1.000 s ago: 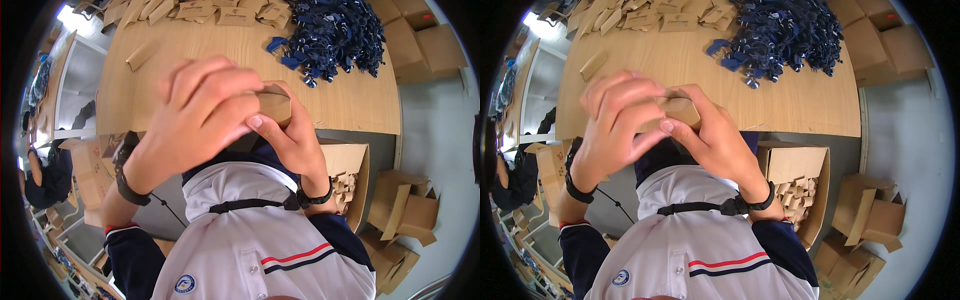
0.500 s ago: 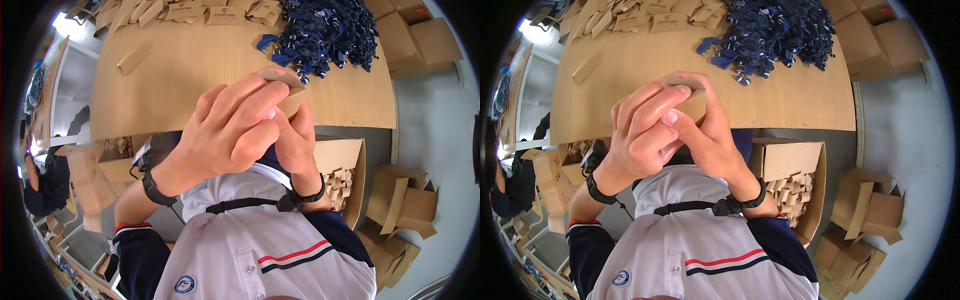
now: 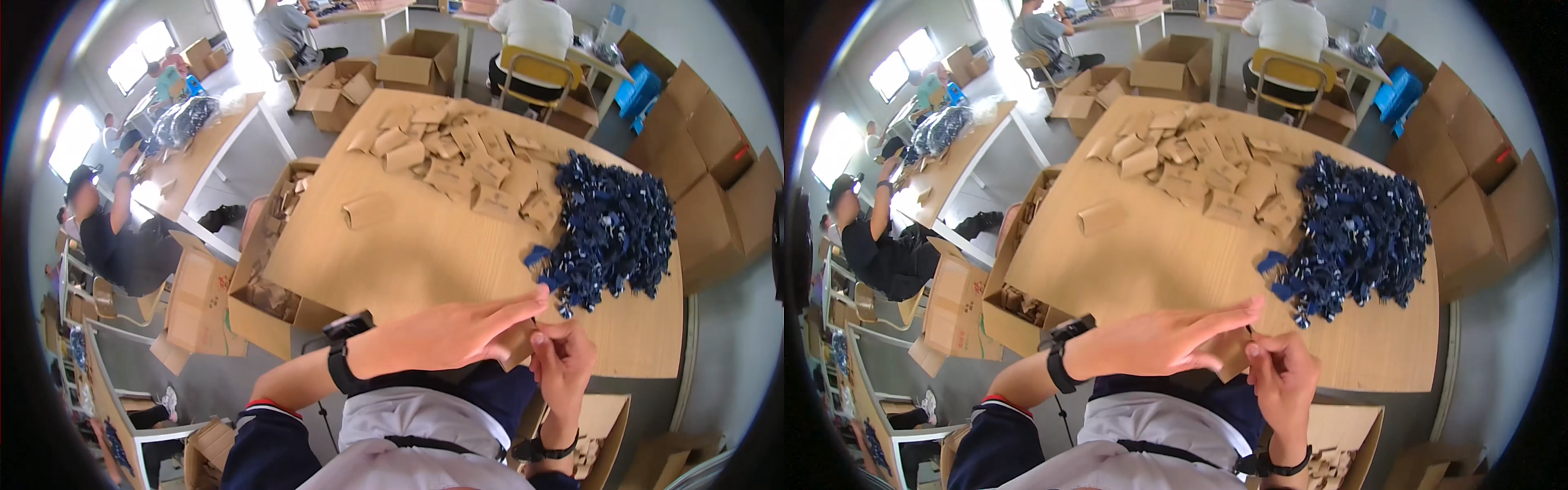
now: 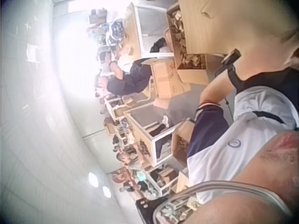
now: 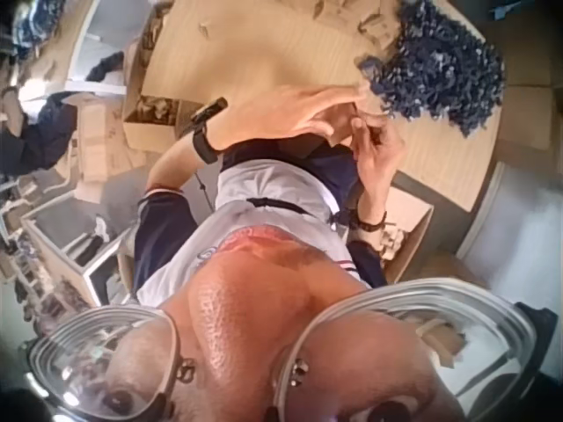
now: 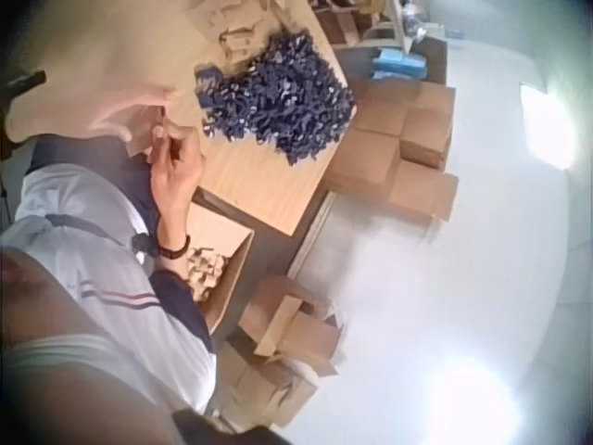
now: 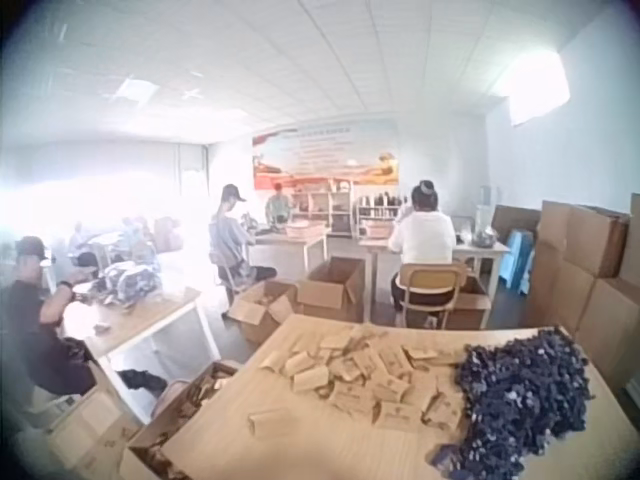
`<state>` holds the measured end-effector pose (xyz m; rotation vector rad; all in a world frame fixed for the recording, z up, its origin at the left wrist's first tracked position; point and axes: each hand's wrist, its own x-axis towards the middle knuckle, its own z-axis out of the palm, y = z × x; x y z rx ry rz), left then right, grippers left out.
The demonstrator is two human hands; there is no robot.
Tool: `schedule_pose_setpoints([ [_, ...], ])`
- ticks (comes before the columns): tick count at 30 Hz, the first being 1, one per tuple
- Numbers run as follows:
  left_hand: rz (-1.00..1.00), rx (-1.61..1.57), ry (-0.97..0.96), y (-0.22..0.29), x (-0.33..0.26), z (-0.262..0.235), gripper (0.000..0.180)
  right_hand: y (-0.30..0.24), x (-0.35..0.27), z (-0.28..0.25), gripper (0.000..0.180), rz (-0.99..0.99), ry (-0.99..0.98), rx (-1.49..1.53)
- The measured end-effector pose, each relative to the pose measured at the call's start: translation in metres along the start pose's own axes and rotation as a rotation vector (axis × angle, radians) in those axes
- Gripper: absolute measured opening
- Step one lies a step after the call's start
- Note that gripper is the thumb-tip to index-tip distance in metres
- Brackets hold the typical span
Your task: Assembling blue shoe laces into small brown cardboard pouches.
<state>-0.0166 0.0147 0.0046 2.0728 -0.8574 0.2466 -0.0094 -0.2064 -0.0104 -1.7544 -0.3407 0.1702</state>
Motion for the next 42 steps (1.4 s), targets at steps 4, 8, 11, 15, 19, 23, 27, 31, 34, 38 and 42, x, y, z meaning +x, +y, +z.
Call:
schedule_pose_setpoints([
  [4, -0.348, 0.094, 0.100, 0.013, 0.016, 0.008, 0.036, -0.007, 0.013, 0.007, 0.013, -0.580, 0.132, -0.476],
  [8, -0.494, -0.429, 0.123, 0.010, 0.030, 0.002, 0.019, -0.019, 0.025, -0.005, 0.028, -0.890, 0.092, -0.820],
  [11, -0.521, -0.815, 0.314, 0.007, 0.018, 0.011, 0.018, -0.021, 0.031, 0.007, 0.029, -0.847, 0.154, -0.583],
  [15, -0.342, -0.422, 0.634, 0.009, 0.019, 0.026, 0.015, -0.022, 0.032, 0.038, 0.017, -0.589, 0.325, -0.298],
  [19, -0.134, -0.058, 0.905, -0.001, 0.021, 0.066, 0.013, 0.002, 0.026, 0.057, 0.010, -0.579, 0.500, -0.052],
  [23, -0.168, -0.171, 0.736, 0.005, 0.015, 0.065, 0.013, 0.006, 0.008, 0.033, 0.019, -0.303, 0.282, 0.196],
  [27, -0.522, -0.587, 0.491, 0.028, -0.006, 0.065, 0.027, 0.012, 0.005, -0.016, 0.052, -0.576, 0.062, -0.611],
  [31, -0.572, -0.938, 0.454, 0.038, -0.011, 0.092, 0.028, 0.040, -0.002, -0.008, 0.042, -0.413, -0.079, -0.305],
  [34, -0.612, -0.640, 0.052, 0.028, -0.004, 0.061, 0.022, 0.035, -0.010, -0.025, 0.031, 0.068, -0.270, -0.047],
  [38, -0.318, -0.932, -0.293, -0.002, 0.016, 0.053, 0.010, 0.040, -0.006, -0.020, 0.051, 0.287, -0.660, 0.506],
  [42, -0.204, -0.763, -0.406, -0.015, 0.023, 0.049, 0.005, 0.063, 0.013, -0.021, 0.041, 0.191, -1.034, 0.323],
])
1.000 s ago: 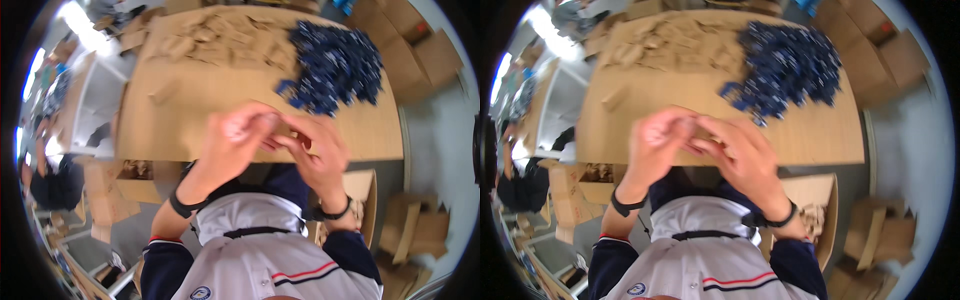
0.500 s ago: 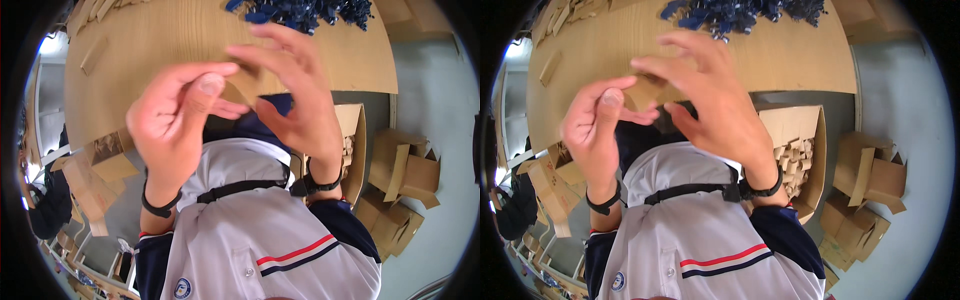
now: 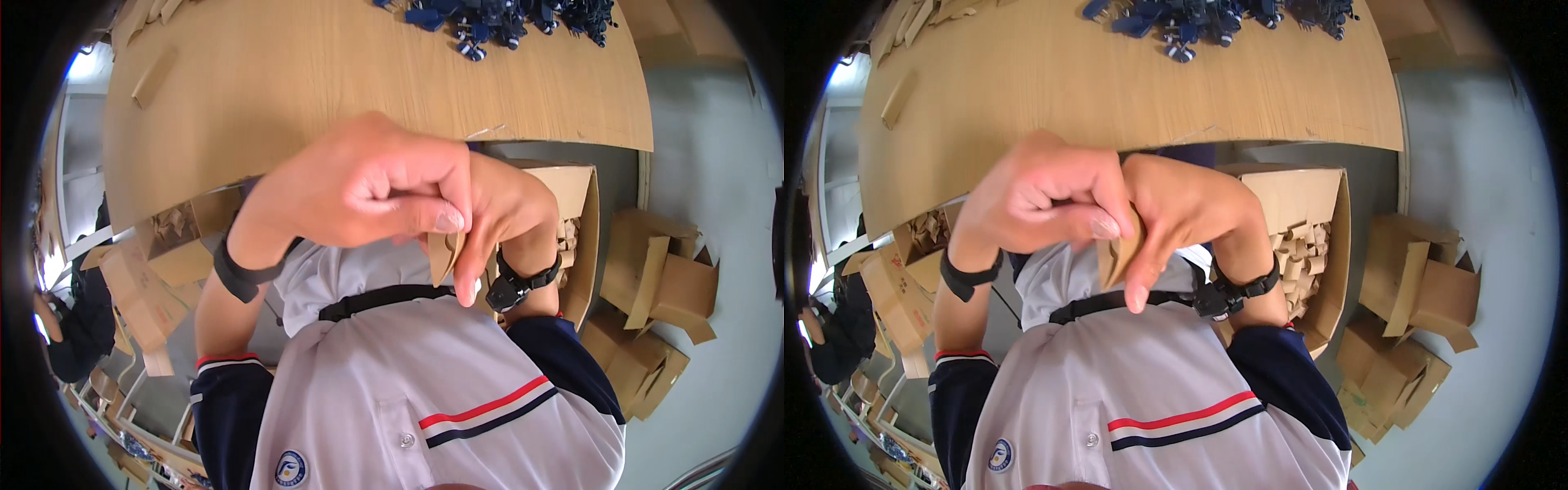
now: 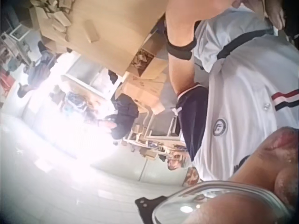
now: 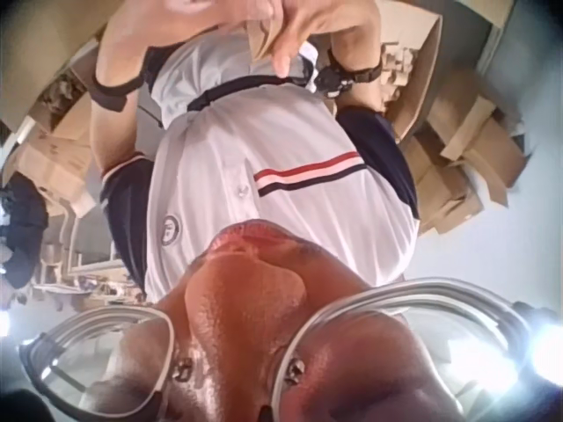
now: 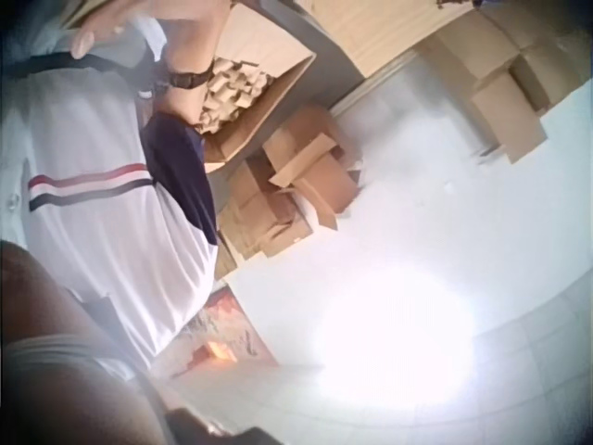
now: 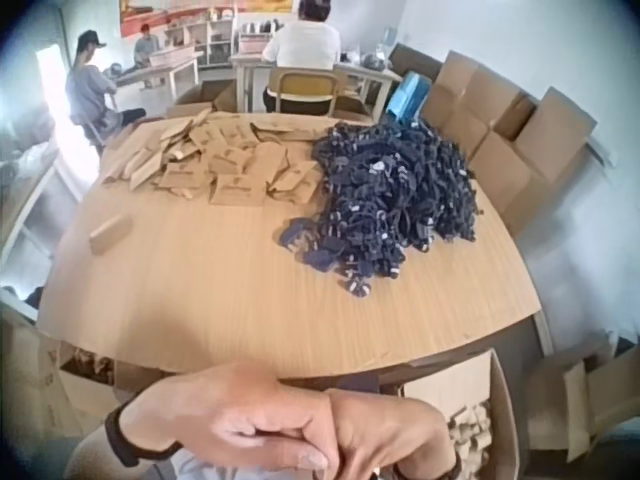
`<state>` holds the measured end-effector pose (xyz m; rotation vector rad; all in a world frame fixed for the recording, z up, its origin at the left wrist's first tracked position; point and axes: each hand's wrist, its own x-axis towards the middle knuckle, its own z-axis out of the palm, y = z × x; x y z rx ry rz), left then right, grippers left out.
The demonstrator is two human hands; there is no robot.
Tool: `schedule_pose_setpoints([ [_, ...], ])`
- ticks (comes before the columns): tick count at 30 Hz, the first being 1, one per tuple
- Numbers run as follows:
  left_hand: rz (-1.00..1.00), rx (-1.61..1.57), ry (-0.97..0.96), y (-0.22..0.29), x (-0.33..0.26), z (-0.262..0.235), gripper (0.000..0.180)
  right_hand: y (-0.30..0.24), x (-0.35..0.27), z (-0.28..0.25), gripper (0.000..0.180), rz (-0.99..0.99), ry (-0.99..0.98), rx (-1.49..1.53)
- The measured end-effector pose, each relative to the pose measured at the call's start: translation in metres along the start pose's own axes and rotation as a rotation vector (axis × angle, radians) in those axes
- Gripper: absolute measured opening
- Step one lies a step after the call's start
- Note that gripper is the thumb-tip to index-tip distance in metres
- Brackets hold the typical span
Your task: Assembling blue shoe laces into small brown cardboard pouches.
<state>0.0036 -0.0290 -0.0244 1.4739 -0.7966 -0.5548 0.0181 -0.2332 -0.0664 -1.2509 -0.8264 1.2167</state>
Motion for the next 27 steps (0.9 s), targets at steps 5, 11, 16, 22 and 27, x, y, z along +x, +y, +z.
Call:
schedule_pose_setpoints([
  [5, 0.005, -0.006, 0.381, -0.017, -0.019, 0.025, 0.024, 0.000, -0.017, 0.022, 0.039, -0.021, 0.321, 0.514],
  [11, 0.654, 0.625, 0.453, -0.041, -0.005, 0.048, 0.073, 0.056, -0.029, 0.047, 0.049, -0.261, 0.882, 0.126],
  [16, 0.614, 0.672, 0.511, -0.018, -0.011, 0.044, 0.070, 0.046, -0.004, 0.033, 0.056, -0.418, 0.755, 0.189],
  [22, 0.428, 0.739, 0.427, -0.016, -0.008, 0.038, 0.084, -0.019, 0.000, 0.050, 0.061, -0.469, 0.873, 0.312],
  [27, 0.014, 0.856, 0.397, 0.006, -0.029, 0.028, 0.101, -0.037, -0.130, 0.033, 0.032, 0.346, 1.115, -0.368],
])
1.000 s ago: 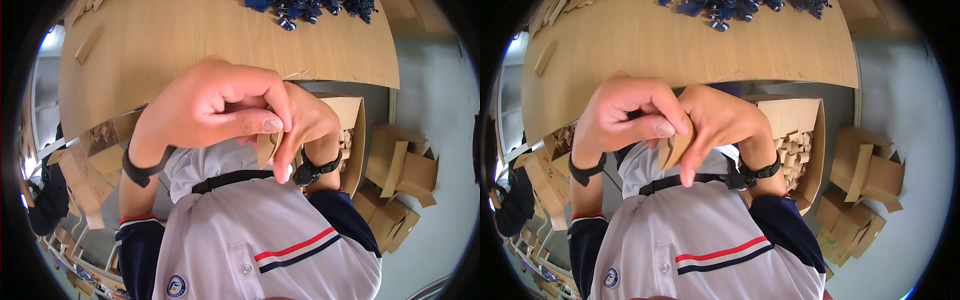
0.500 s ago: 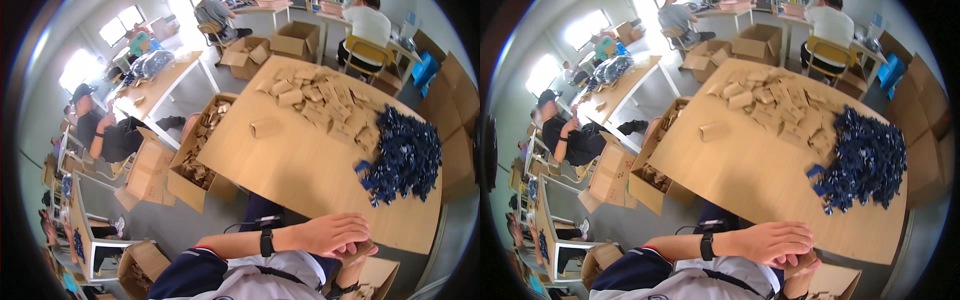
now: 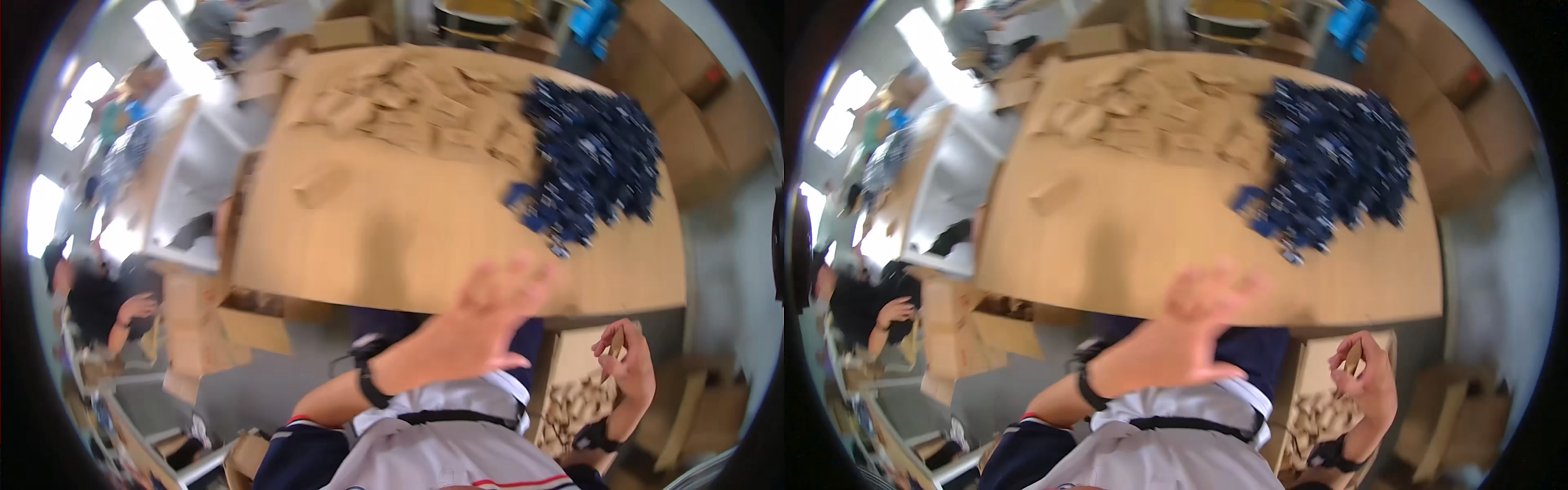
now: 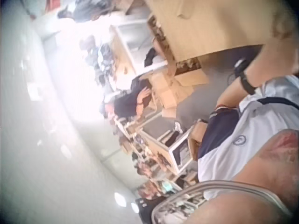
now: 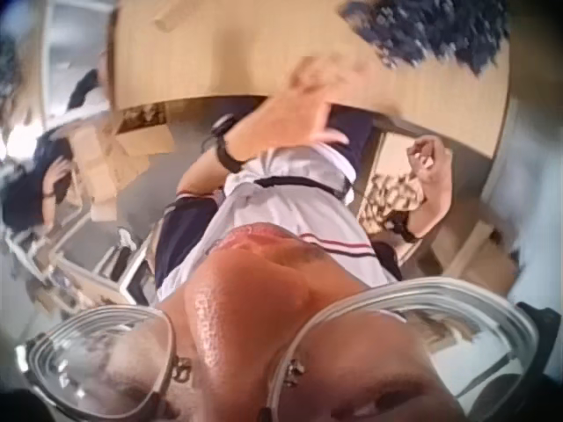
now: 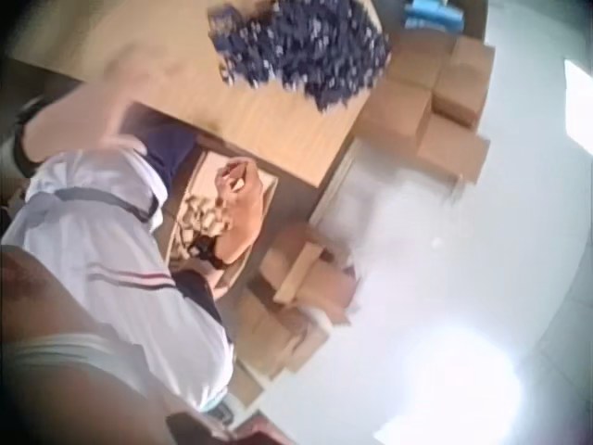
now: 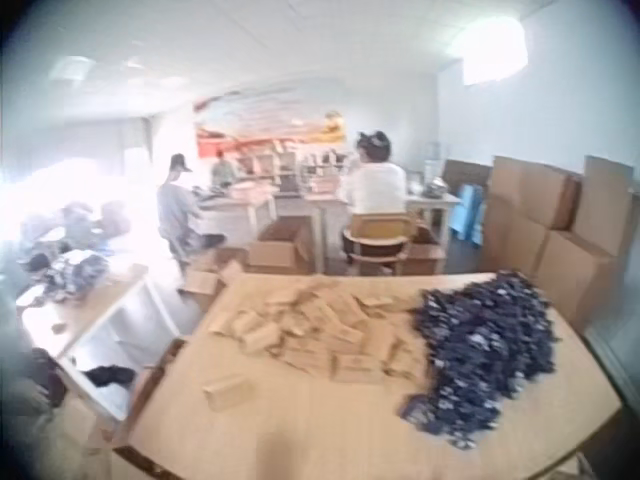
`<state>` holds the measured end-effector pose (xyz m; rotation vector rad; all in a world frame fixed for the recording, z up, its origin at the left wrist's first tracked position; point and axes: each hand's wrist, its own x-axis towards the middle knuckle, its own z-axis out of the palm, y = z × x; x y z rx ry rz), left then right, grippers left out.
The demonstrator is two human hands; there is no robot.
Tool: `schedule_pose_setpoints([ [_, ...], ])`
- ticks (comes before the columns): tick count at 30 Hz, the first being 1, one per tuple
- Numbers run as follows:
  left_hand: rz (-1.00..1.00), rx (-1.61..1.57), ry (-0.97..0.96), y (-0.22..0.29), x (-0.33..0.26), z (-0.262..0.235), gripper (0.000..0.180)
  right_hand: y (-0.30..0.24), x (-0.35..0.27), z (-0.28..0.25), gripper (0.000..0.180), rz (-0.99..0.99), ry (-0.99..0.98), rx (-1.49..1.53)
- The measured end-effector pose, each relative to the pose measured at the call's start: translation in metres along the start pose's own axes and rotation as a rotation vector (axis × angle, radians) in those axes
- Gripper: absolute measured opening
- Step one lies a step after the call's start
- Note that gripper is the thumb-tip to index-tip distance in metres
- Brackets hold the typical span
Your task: Assembling blue shoe laces into small brown cardboard pouches.
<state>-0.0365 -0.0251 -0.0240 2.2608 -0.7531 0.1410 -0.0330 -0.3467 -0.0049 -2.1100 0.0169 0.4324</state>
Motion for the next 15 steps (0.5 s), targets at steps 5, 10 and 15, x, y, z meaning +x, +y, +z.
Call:
schedule_pose_setpoints([
  [5, -0.303, 0.027, 0.166, -0.047, -0.023, -0.023, 0.090, 0.231, -0.059, -0.044, 0.044, 0.592, -0.091, -0.531],
  [10, -0.302, 0.374, 0.216, -0.086, -0.041, -0.011, 0.086, 0.249, -0.065, -0.021, 0.072, 0.702, -0.068, -0.709],
  [15, -0.296, 0.364, 0.271, -0.080, -0.029, -0.001, 0.079, 0.006, 0.021, -0.006, 0.032, 0.094, -0.193, -0.430],
])
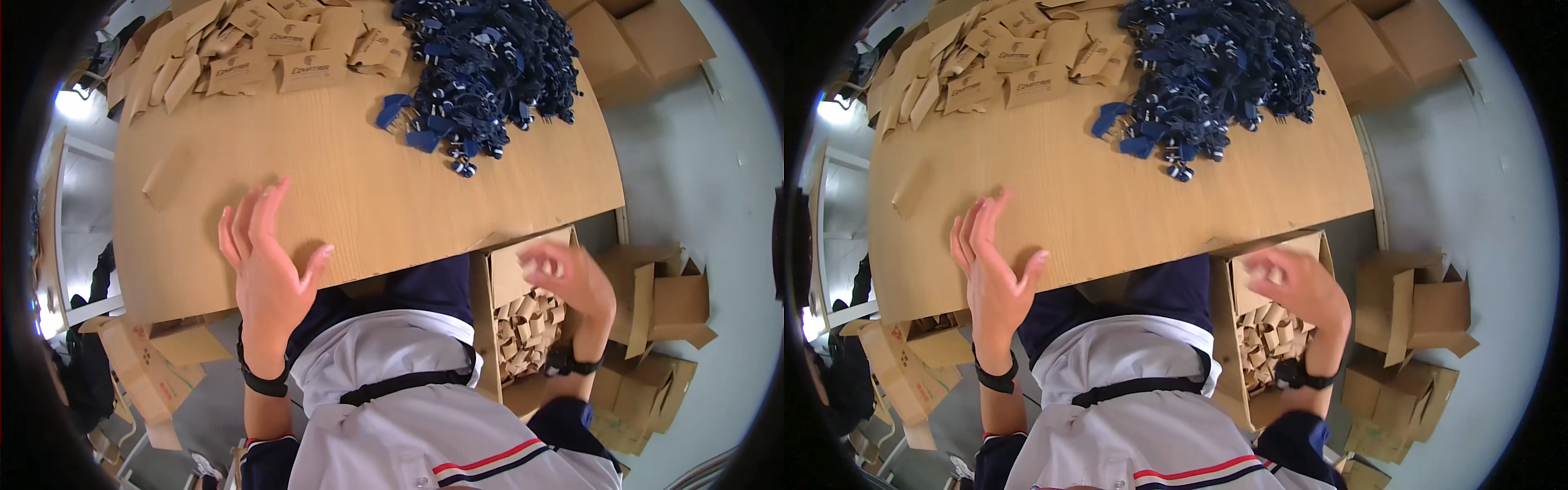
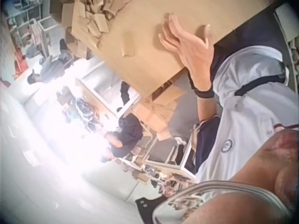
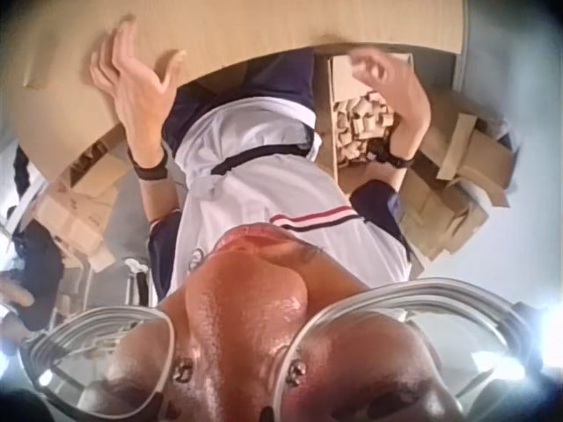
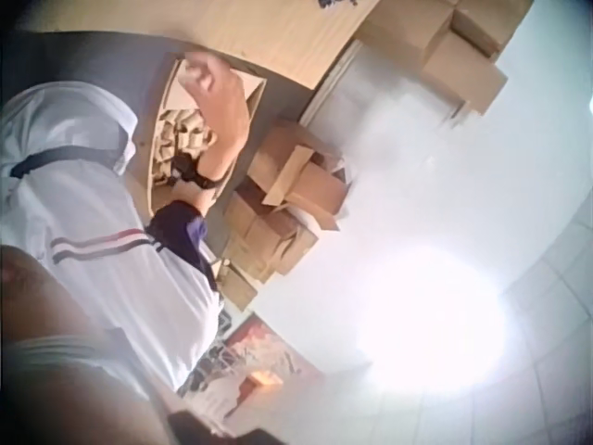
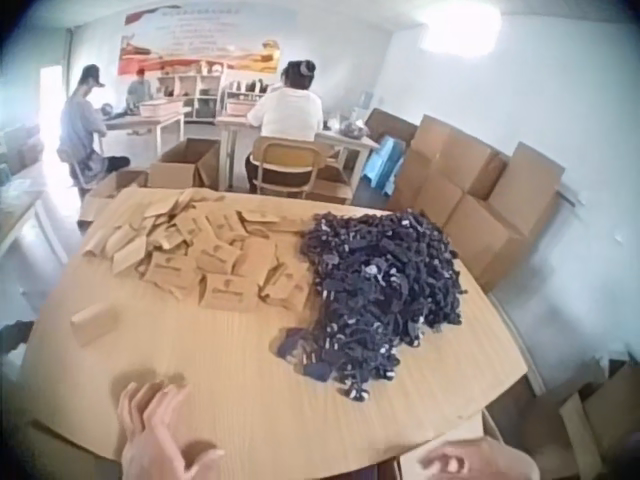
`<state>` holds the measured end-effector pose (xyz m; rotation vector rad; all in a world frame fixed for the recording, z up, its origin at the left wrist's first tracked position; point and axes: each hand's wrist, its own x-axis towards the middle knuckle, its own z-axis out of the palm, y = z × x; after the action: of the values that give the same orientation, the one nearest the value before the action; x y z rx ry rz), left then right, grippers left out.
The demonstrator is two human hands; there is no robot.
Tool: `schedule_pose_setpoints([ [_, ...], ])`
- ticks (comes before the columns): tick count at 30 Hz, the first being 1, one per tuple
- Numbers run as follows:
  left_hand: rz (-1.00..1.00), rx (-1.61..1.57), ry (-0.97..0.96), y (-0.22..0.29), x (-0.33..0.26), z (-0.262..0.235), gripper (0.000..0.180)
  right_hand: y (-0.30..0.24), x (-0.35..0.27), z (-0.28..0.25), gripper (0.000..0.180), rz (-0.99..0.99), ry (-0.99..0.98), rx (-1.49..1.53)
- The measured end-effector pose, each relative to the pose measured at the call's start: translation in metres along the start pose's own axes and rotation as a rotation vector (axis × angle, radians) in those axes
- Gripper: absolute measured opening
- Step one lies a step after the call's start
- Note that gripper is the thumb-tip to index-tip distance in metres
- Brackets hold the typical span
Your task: Assembling blue shoe laces into small brown cardboard pouches.
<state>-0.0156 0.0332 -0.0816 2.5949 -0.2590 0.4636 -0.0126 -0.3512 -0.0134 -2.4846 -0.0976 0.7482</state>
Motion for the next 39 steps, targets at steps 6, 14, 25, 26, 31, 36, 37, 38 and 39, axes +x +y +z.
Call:
schedule_pose_setpoints([
  [6, -0.025, 0.053, 0.026, -0.003, -0.005, 0.000, 0.068, -0.126, 0.163, 0.018, 0.022, -0.952, 0.651, -0.390],
  [14, -0.039, -0.020, 0.015, -0.001, -0.005, -0.008, 0.058, -0.145, 0.196, -0.014, 0.020, -1.151, 0.961, -0.337],
  [25, -0.104, -1.297, 0.074, 0.094, 0.098, -0.029, 0.038, -0.197, 0.086, -0.040, 0.024, -1.307, 0.797, 0.744],
  [26, -0.100, -1.297, 0.078, 0.095, 0.098, -0.030, 0.038, -0.201, 0.074, -0.038, 0.024, -1.312, 0.798, 0.741],
  [31, -0.294, -1.676, -0.082, 0.099, 0.084, -0.025, 0.032, -0.183, 0.066, -0.024, 0.015, -1.213, 0.739, 0.830],
  [36, -0.333, -1.959, -0.177, 0.097, 0.069, -0.027, 0.033, -0.176, 0.058, -0.006, 0.017, -1.123, 0.808, 0.906],
  [37, -0.323, -1.758, -0.036, 0.096, 0.067, -0.028, 0.034, -0.167, 0.053, -0.005, 0.018, -1.040, 0.703, 0.742],
  [38, -0.310, -1.552, 0.096, 0.097, 0.066, -0.026, 0.035, -0.162, 0.051, -0.001, 0.021, -0.958, 0.599, 0.579],
  [39, -0.247, -1.419, 0.234, 0.094, 0.066, -0.017, 0.036, -0.161, 0.054, 0.010, 0.028, -0.946, 0.505, 0.679],
])
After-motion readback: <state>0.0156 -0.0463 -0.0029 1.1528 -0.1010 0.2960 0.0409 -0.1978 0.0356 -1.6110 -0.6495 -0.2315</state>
